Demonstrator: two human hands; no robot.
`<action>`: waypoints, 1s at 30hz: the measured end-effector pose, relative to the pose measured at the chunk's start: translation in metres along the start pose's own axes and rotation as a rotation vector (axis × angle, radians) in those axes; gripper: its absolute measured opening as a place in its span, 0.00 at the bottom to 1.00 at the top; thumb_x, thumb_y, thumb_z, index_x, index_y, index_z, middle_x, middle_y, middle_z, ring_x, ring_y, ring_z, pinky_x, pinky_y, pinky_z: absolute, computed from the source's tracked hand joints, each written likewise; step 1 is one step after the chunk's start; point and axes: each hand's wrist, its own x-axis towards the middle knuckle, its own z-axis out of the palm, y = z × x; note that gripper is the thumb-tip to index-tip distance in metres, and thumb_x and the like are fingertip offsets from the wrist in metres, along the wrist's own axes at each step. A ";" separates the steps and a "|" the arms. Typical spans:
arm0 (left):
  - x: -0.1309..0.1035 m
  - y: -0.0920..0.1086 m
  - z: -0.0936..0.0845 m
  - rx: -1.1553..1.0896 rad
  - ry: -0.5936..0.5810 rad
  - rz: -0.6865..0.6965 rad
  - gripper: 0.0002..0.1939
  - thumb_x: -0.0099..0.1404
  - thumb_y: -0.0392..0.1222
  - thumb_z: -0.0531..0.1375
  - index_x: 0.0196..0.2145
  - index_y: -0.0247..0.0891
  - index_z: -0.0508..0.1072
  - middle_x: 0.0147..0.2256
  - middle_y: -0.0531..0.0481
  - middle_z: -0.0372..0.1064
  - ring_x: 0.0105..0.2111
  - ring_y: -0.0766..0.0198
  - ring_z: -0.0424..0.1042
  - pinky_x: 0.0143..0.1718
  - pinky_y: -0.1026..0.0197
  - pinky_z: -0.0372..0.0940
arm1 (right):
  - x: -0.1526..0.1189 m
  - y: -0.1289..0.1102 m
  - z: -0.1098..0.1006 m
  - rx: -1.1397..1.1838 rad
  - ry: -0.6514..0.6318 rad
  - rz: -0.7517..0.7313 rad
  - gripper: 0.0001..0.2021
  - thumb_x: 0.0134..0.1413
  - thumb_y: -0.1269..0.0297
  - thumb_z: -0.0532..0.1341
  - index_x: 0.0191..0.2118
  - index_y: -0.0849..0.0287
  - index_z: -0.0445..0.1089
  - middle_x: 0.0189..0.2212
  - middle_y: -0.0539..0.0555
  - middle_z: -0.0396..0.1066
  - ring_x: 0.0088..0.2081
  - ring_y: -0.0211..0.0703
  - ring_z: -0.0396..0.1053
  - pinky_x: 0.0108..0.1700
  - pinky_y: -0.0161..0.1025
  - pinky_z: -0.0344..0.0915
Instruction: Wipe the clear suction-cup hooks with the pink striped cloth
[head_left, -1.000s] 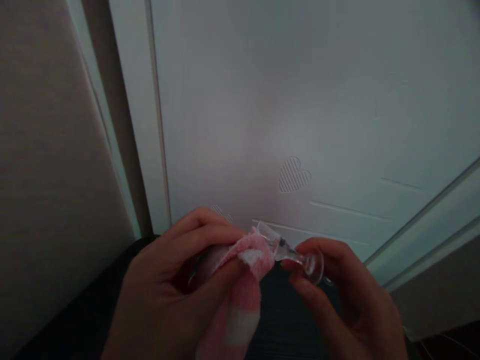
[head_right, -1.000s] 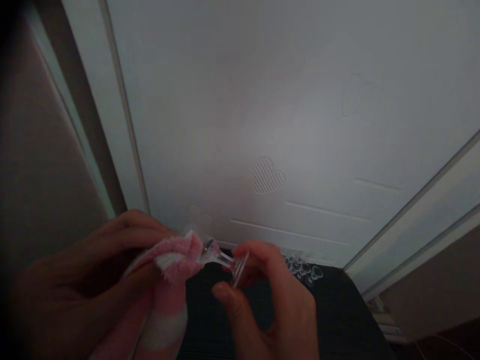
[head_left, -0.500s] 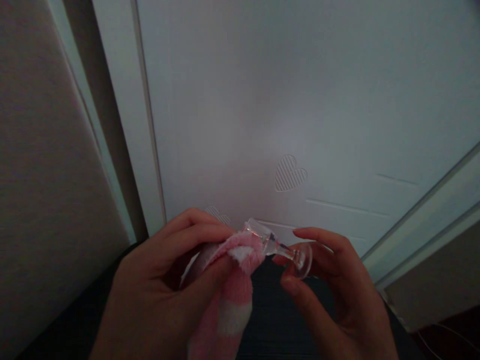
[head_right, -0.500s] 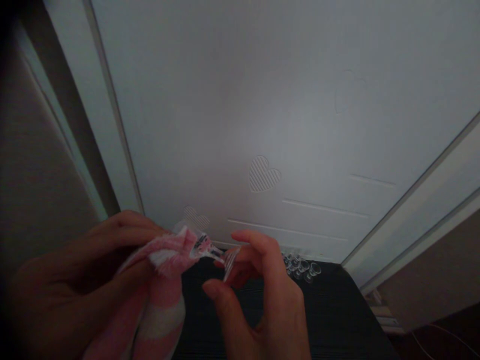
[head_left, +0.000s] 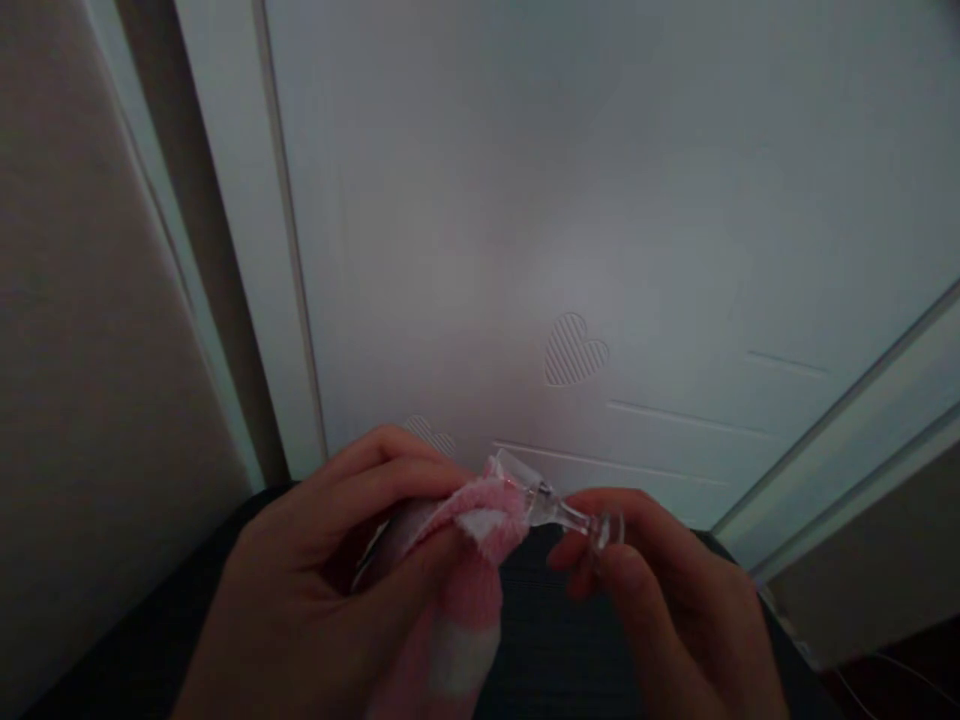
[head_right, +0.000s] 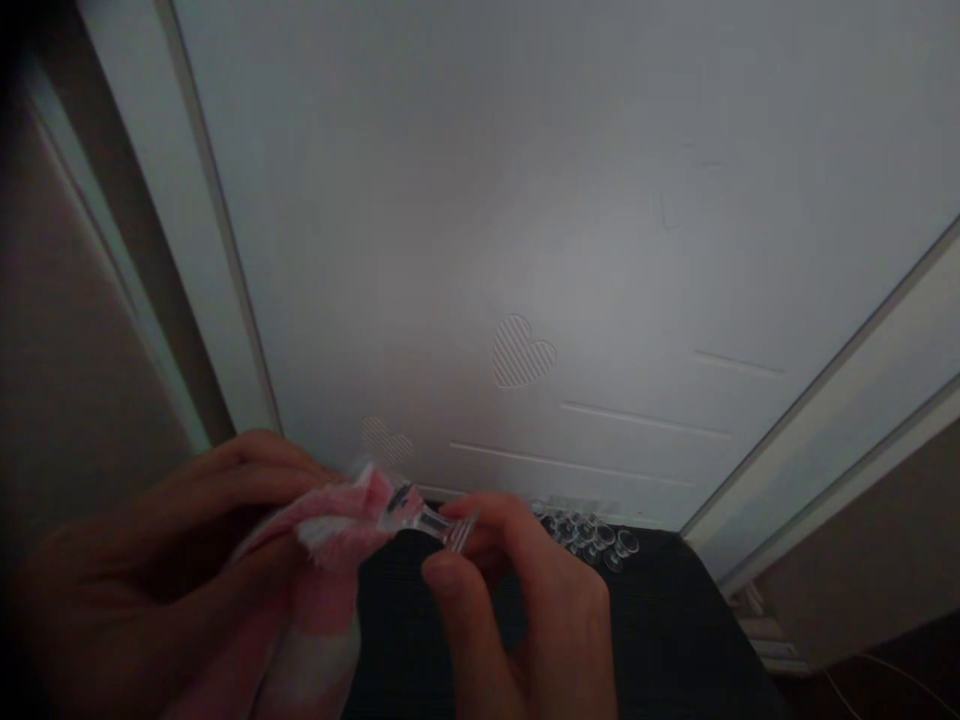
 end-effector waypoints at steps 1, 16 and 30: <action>-0.001 0.000 0.001 0.000 0.017 -0.009 0.10 0.61 0.40 0.67 0.38 0.58 0.80 0.31 0.60 0.74 0.28 0.70 0.76 0.25 0.73 0.68 | -0.001 0.000 0.002 0.043 0.017 0.000 0.07 0.55 0.59 0.61 0.39 0.47 0.75 0.25 0.41 0.75 0.28 0.35 0.73 0.33 0.31 0.66; 0.001 -0.002 0.000 -0.012 -0.021 -0.023 0.08 0.61 0.39 0.67 0.37 0.54 0.81 0.30 0.59 0.75 0.27 0.69 0.76 0.23 0.74 0.68 | 0.001 0.002 -0.004 -0.090 -0.008 0.029 0.13 0.59 0.54 0.57 0.29 0.53 0.71 0.23 0.46 0.74 0.28 0.40 0.72 0.33 0.36 0.63; -0.004 0.004 0.009 -0.099 0.061 -0.166 0.05 0.61 0.40 0.67 0.33 0.52 0.81 0.30 0.57 0.73 0.29 0.68 0.74 0.27 0.70 0.66 | -0.001 0.003 -0.001 0.057 0.004 0.060 0.09 0.52 0.61 0.65 0.40 0.46 0.73 0.29 0.43 0.79 0.37 0.40 0.77 0.38 0.35 0.67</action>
